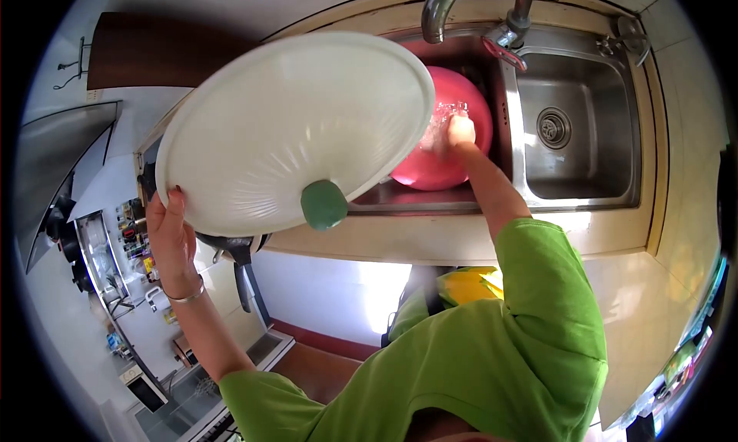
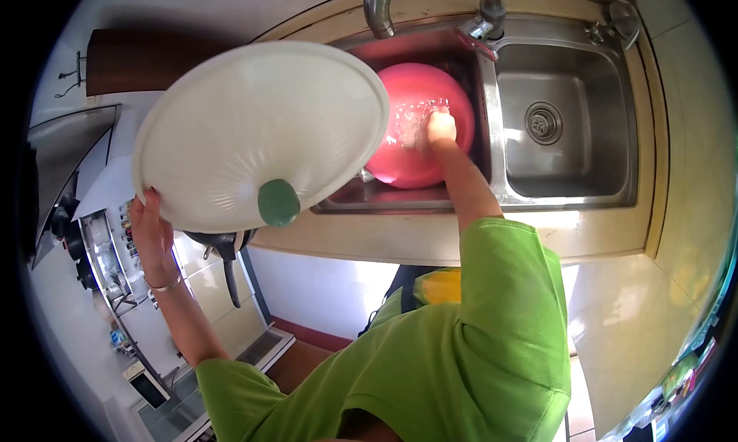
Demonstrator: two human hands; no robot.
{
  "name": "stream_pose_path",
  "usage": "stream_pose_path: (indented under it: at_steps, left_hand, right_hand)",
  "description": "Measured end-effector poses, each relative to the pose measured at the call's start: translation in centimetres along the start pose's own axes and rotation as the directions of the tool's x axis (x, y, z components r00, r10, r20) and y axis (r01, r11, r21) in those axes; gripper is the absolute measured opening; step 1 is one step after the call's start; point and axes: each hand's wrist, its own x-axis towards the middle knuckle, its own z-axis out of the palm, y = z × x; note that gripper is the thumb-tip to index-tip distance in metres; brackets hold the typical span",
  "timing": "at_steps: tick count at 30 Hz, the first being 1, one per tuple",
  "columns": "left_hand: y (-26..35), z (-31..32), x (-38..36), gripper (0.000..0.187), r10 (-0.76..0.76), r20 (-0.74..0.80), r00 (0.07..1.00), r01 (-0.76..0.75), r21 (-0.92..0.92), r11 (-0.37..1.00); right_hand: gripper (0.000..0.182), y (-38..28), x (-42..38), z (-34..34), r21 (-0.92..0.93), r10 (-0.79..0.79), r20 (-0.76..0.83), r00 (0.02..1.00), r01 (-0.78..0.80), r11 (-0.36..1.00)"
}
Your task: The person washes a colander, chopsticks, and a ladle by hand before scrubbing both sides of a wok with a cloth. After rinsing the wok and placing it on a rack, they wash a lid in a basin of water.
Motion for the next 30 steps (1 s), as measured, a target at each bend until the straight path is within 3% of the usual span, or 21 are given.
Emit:
stream_pose_path:
  at_steps: [1, 2, 3, 4, 6, 7, 8, 10, 12, 14, 15, 16, 18, 19, 20, 21, 23, 26, 28, 29, 30]
  left_hand:
    - [0.0, 0.2, -0.3, 0.034, -0.03, -0.045, 0.999, 0.029, -0.04, 0.999]
    - [0.1, 0.4, -0.5, 0.034, -0.034, -0.041, 0.999, 0.032, -0.038, 0.999]
    - [0.2, 0.8, -0.7, 0.034, -0.103, -0.077, 0.992, 0.098, -0.064, 0.993]
    - [0.2, 1.3, -0.8, 0.034, -0.167, -0.116, 0.979, 0.157, -0.095, 0.983]
    - [0.2, 2.0, -1.2, 0.035, -0.18, -0.102, 0.978, 0.168, -0.116, 0.979]
    - [0.1, 2.5, -1.2, 0.036, -0.188, -0.084, 0.979, 0.175, -0.143, 0.974]
    - [-0.1, 3.2, -1.2, 0.036, -0.189, -0.086, 0.978, 0.176, -0.138, 0.975]
    - [-0.5, 4.4, -0.9, 0.031, -0.213, -0.174, 0.961, 0.184, -0.17, 0.968]
    - [-1.1, 5.6, -0.7, 0.03, -0.219, -0.241, 0.945, 0.185, -0.156, 0.97]
    - [-1.6, 6.5, -0.8, 0.031, -0.229, -0.209, 0.951, 0.187, -0.199, 0.962]
    - [-2.1, 7.1, -0.8, 0.031, -0.225, -0.207, 0.952, 0.186, -0.193, 0.963]
    - [-2.6, 7.7, -0.8, 0.031, -0.184, -0.195, 0.963, 0.14, -0.219, 0.966]
    - [-4.1, 8.6, -1.0, 0.031, -0.147, -0.189, 0.971, 0.097, -0.25, 0.963]
    - [-4.9, 9.0, -0.9, 0.033, -0.125, -0.176, 0.976, 0.074, -0.268, 0.961]
    - [-5.6, 9.4, -0.7, 0.035, -0.097, -0.163, 0.982, 0.047, -0.287, 0.957]
    - [-6.3, 10.0, -0.6, 0.035, -0.096, -0.167, 0.981, 0.045, -0.289, 0.956]
    - [-7.3, 11.2, -0.5, 0.036, -0.084, -0.206, 0.975, 0.007, -0.348, 0.937]
    - [-7.7, 13.4, -0.8, 0.038, -0.094, -0.238, 0.967, -0.024, -0.449, 0.893]
    - [-8.0, 14.9, -1.1, 0.035, -0.086, -0.249, 0.965, -0.035, -0.444, 0.895]
    - [-8.2, 15.6, -1.2, 0.03, -0.079, -0.26, 0.962, -0.057, -0.477, 0.877]
    - [-8.3, 16.0, -1.4, 0.026, -0.073, -0.27, 0.96, -0.077, -0.507, 0.858]
  right_hand:
    - [0.023, 0.2, -1.3, 0.7, -0.293, -0.181, 0.04, 0.983, 0.184, 0.938]
    - [0.021, 0.3, -2.3, 1.0, -0.547, -0.333, 0.13, 0.934, 0.348, 0.761]
    - [0.019, 1.3, -1.7, 1.5, -0.55, -0.587, 0.274, 0.762, 0.625, 0.554]
    - [0.019, 1.6, -0.7, 0.8, -0.552, -0.592, 0.271, 0.759, 0.627, 0.551]
    - [0.017, 0.0, -1.7, -2.2, -0.654, -0.419, 0.228, 0.879, 0.457, 0.603]
    - [0.017, 2.5, 1.4, 0.4, -0.57, -0.438, 0.007, 0.899, 0.364, 0.737]
    - [0.017, 2.9, 0.8, 1.3, -0.566, -0.439, 0.01, 0.898, 0.367, 0.738]
    - [0.02, 3.0, -1.6, 3.1, -0.612, -0.491, 0.388, 0.78, 0.616, 0.496]
    - [0.022, 0.8, -3.1, 0.3, -0.576, -0.482, 0.406, 0.776, 0.627, 0.525]
    - [0.025, 0.8, -3.0, -0.3, -0.43, -0.121, 0.141, 0.983, 0.171, 0.887]
    - [0.025, 1.2, -2.8, 0.1, -0.498, -0.233, 0.212, 0.949, 0.31, 0.81]
    - [0.025, 1.3, -2.6, 0.5, -0.492, -0.237, 0.21, 0.948, 0.312, 0.812]
    - [0.021, -0.9, -5.7, -1.5, -0.215, -0.341, 0.307, 0.889, 0.414, 0.885]
    - [0.021, -1.3, -6.8, -2.0, -0.216, -0.342, 0.311, 0.887, 0.416, 0.883]
    - [0.017, -1.9, -7.5, -2.6, 0.079, -0.33, 0.395, 0.857, 0.326, 0.942]
    - [0.014, -2.5, -8.6, -3.4, 0.356, -0.34, 0.474, 0.812, 0.176, 0.918]
    - [0.013, -6.4, -14.3, -7.2, 0.298, -0.526, 0.387, 0.757, 0.437, 0.849]
    - [0.015, -9.7, -21.1, -9.6, 0.31, -0.585, 0.338, 0.737, 0.5, 0.809]
    - [0.019, -10.4, -23.9, -9.5, 0.432, -0.726, 0.234, 0.647, 0.6, 0.673]
    - [0.019, -10.5, -24.4, -8.6, 0.43, -0.727, 0.238, 0.644, 0.601, 0.674]
    - [0.016, -10.4, -24.6, -7.2, 0.412, -0.878, 0.102, 0.467, 0.784, 0.464]
